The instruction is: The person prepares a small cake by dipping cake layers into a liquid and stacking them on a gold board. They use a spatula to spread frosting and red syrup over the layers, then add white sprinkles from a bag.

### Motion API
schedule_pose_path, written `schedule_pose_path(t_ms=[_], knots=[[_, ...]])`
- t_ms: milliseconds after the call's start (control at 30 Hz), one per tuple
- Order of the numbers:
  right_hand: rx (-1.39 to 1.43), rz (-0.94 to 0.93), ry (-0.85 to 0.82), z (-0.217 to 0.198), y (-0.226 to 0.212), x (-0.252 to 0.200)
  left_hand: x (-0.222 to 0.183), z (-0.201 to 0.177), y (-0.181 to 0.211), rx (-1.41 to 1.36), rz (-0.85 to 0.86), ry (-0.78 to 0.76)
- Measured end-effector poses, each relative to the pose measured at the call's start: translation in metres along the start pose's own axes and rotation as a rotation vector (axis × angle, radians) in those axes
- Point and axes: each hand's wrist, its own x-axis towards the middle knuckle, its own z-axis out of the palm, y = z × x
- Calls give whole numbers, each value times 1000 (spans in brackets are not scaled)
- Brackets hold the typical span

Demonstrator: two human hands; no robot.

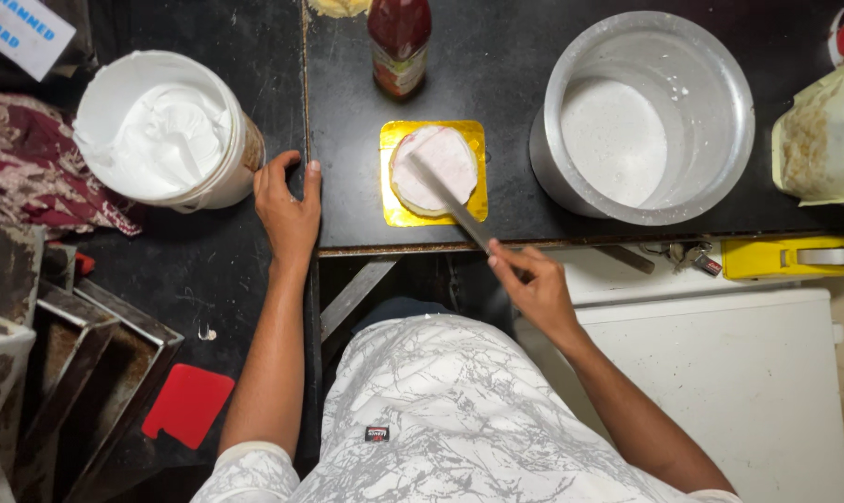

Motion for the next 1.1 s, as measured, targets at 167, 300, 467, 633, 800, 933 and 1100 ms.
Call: schedule_pose_path(t_ms=[167, 300, 467, 633, 800, 933, 1100], knots=[[397, 389, -327, -19, 5, -12, -1, 2, -4, -21, -10, 25], [690, 431, -372, -33, -3, 0, 0, 4, -5, -10, -9, 43], [707, 202, -433, -5, -63, 45, -3, 5, -7, -5, -54, 98], [499, 64, -430, 38, -127, 91, -3, 7, -10, -163, -50, 135], [532, -22, -473, 61, -149, 115, -1, 2, -6, -181, -87, 141], [547, 26, -468, 79, -151, 125, 0, 1, -5, -198, -123, 115], [-107, -602, -137, 119, -183, 125, -2, 3, -8, -194, -123, 91]])
